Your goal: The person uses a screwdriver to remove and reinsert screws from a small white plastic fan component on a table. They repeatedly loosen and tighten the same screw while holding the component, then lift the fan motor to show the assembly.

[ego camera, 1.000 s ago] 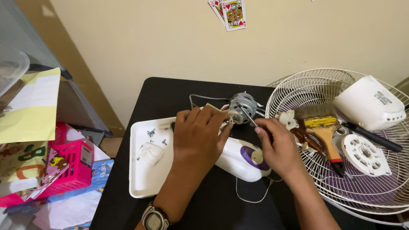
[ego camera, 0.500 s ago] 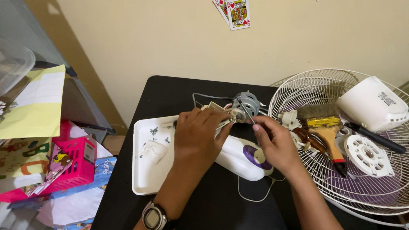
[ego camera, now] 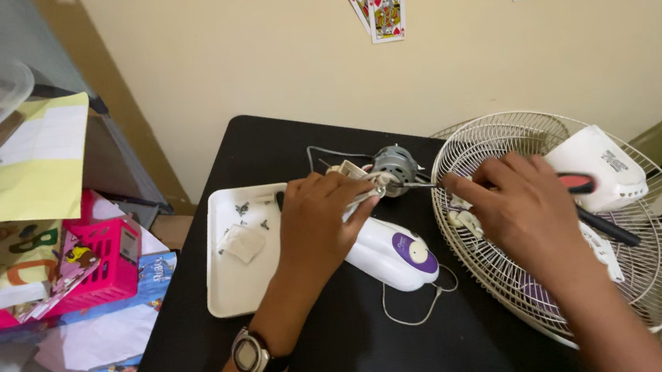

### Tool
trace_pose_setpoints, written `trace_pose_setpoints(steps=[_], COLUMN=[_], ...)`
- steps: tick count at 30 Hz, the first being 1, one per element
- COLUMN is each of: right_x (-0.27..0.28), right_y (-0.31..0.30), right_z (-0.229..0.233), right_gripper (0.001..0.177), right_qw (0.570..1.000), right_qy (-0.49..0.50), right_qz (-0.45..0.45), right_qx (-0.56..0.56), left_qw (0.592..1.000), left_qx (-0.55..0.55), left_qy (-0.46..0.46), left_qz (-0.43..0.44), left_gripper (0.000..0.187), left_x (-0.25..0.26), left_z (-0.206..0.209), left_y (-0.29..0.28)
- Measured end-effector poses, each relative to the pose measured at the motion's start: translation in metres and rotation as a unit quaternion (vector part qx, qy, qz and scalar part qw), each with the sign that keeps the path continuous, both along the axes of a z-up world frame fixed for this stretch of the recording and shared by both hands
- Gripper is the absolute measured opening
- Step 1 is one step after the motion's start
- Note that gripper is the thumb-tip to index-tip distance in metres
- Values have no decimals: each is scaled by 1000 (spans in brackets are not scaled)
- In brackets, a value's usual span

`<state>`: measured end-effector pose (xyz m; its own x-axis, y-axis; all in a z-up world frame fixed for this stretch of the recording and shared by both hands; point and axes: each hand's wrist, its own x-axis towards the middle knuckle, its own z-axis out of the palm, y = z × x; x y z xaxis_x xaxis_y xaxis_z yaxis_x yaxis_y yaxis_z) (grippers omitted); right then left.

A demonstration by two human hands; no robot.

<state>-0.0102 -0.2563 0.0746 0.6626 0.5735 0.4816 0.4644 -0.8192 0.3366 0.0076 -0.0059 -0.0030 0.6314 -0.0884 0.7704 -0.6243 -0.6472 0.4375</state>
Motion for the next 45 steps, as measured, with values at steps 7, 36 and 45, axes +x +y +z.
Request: trace_pose_setpoints(steps=[7, 36, 45], right_x=[1, 21, 35], right_y=[14, 32, 21], right_z=[27, 51, 45], right_gripper=[47, 25, 18], right_qw=[994, 959, 951], right_qy=[-35, -115, -129], right_qz=[30, 129, 225], right_qx=[-99, -226, -170], left_qw=[1000, 1000, 999], left_qx=[5, 14, 21], left_qy=[-28, -15, 16], left_qz=[-2, -14, -19], left_gripper=[19, 19, 18], left_x=[-4, -3, -2], left_z=[1, 7, 9], left_y=[2, 0, 5])
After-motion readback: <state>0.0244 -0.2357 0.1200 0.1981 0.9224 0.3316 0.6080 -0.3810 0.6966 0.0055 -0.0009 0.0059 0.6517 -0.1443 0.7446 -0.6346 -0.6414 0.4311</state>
